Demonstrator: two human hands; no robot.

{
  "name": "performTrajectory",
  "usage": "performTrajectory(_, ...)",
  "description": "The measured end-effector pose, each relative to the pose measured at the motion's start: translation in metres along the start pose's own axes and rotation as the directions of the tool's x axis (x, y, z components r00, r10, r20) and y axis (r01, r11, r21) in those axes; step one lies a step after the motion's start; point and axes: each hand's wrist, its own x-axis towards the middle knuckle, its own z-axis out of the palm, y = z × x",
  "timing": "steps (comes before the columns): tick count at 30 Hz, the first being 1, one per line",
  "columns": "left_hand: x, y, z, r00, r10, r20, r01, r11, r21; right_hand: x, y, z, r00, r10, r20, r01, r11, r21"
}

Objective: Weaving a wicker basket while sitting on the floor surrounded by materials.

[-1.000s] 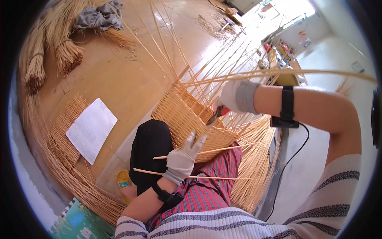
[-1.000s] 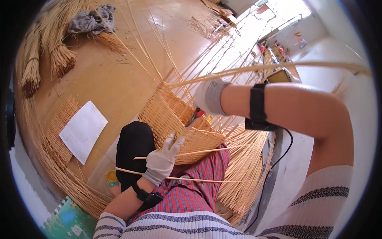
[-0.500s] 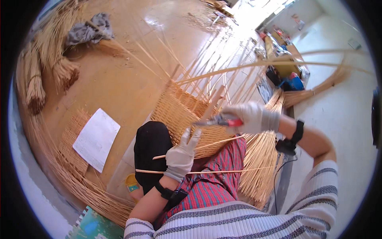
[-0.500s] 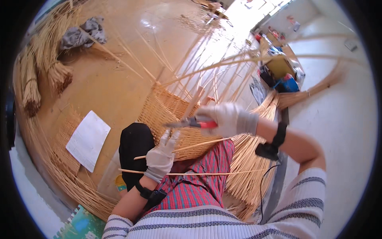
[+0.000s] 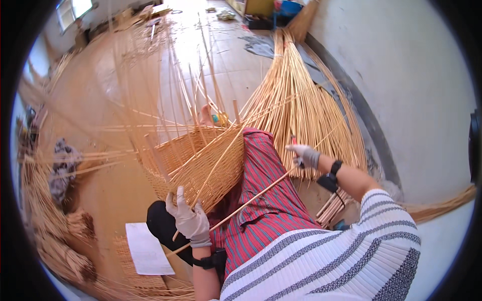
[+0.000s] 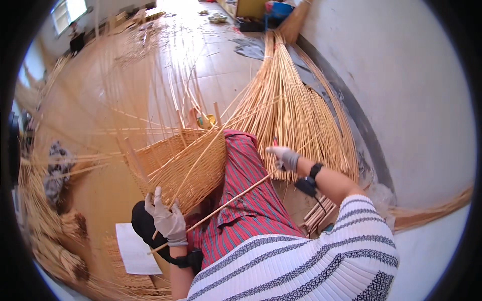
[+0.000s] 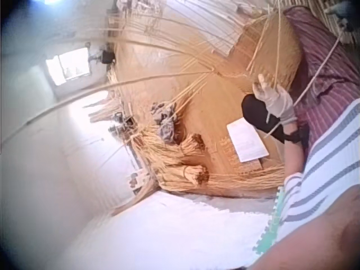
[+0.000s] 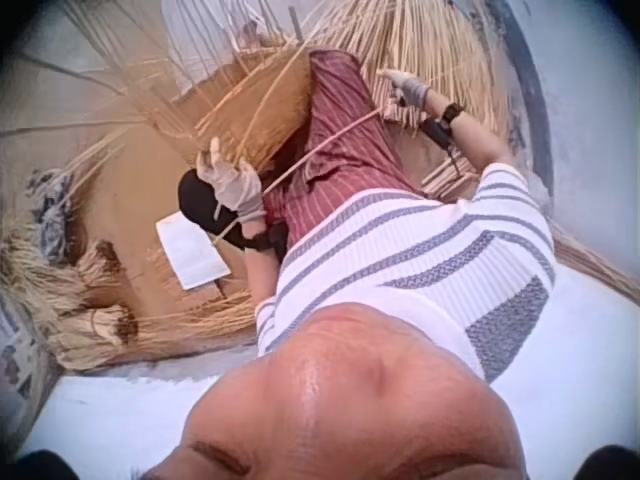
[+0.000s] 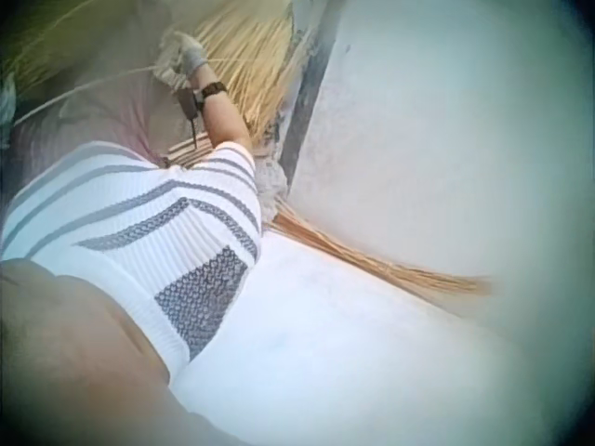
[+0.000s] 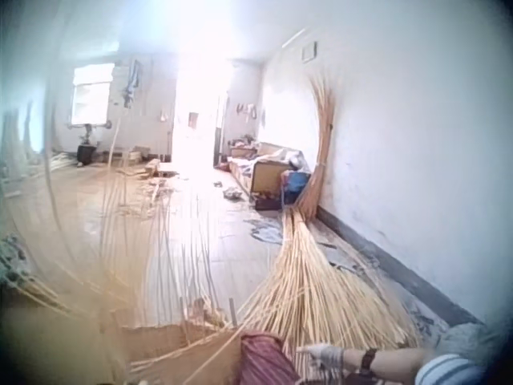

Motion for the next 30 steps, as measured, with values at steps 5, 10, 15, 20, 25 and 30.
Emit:
performTrajectory(5, -0.002, 0.014, 0.006, 0.977, 0.194, 0.086, -0.178, 0.97, -0.165, 0.03, -0.064, -0.054, 0.886, -0.38, -0.267, 0.052, 0.653, -0.755)
performTrajectory(10, -0.004, 0.035, 0.014, 0.943, 0.304, 0.138, -0.259, 0.927, -0.271, 0.048, -0.056, -0.06, 0.768, -0.594, -0.237, 0.143, 0.521, -0.841)
performTrajectory(15, 0.005, 0.057, 0.001, 0.938, 0.278, 0.209, -0.186, 0.909, -0.374, -0.035, -0.021, 0.04, 0.57, -0.478, 0.668, 0.704, 0.703, -0.098)
performTrajectory(20, 0.031, 0.119, -0.033, 0.798, 0.588, 0.132, -0.474, 0.747, -0.466, -0.114, -0.008, 0.096, 0.237, -0.462, 0.855, 0.446, 0.833, 0.327)
performTrajectory(25, 0.084, 0.186, -0.111, 0.465, 0.669, -0.579, -0.882, 0.407, -0.239, -0.117, -0.013, 0.12, 0.347, -0.457, 0.819, 0.5, 0.829, 0.251)
performTrajectory(30, 0.105, 0.193, -0.117, 0.39, 0.675, -0.626, -0.918, 0.338, -0.207, -0.12, 0.005, 0.126, 0.381, -0.39, 0.838, 0.515, 0.843, 0.158)
